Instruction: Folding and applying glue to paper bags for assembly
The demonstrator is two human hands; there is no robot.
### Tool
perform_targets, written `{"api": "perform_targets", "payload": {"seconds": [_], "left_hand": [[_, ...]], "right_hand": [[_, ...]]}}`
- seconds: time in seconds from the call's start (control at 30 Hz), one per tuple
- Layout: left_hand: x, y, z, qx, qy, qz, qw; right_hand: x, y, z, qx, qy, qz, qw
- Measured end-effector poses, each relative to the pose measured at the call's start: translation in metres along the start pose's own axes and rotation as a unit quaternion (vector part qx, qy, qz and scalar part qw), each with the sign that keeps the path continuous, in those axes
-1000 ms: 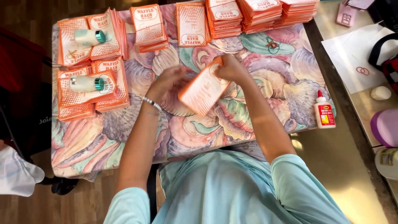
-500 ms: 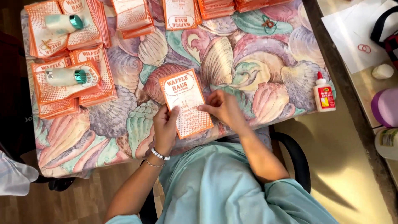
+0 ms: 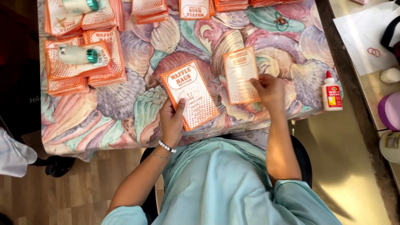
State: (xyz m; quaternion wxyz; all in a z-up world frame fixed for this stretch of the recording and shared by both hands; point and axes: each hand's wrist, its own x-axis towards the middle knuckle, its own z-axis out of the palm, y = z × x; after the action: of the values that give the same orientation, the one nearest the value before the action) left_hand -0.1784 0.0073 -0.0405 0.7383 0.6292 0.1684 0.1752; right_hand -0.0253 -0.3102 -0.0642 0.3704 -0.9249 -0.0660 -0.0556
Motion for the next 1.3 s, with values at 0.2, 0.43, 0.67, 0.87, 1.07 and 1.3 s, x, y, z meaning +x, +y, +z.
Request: {"api": "perform_targets", "payload": {"seconds": [0.2,0.43,0.67,0.87,1.07,1.3], "left_hand": [[-0.011,0.030,0.007,-0.008,0.010,0.003,1.000],[-0.011,-0.018,-0.023,0.006,0.025,0.000,1.000],[0.004,0.009,-0.047,0.003,0.081,0.009,0.997],[0.003,-0.004,-0.054,-0.010,0.052,-0.010,0.999],[-0.003,0.001,-0.091,0.021,0.074,-0.004,0.997],[-0.013,0.012,-0.118,0.037,0.116,0.004,0.993]], "right_hand": [[-0.047,-0.106,0.016,0.172,0.031,-0.120,0.977],[-0.050,-0.151,0.042,0.118,-0.133,-0.101,0.979],[-0.037,-0.145,0.034,-0.020,0.068,-0.205,0.976],[-0.058,-0.172,0.075,0.176,-0.038,-0.179,0.967],[-0.044,-0.183,0.093,0.150,-0.097,-0.154,0.972],[-0.043,-0.184,0.124,0.317,-0.239,-0.081,0.914]]}}
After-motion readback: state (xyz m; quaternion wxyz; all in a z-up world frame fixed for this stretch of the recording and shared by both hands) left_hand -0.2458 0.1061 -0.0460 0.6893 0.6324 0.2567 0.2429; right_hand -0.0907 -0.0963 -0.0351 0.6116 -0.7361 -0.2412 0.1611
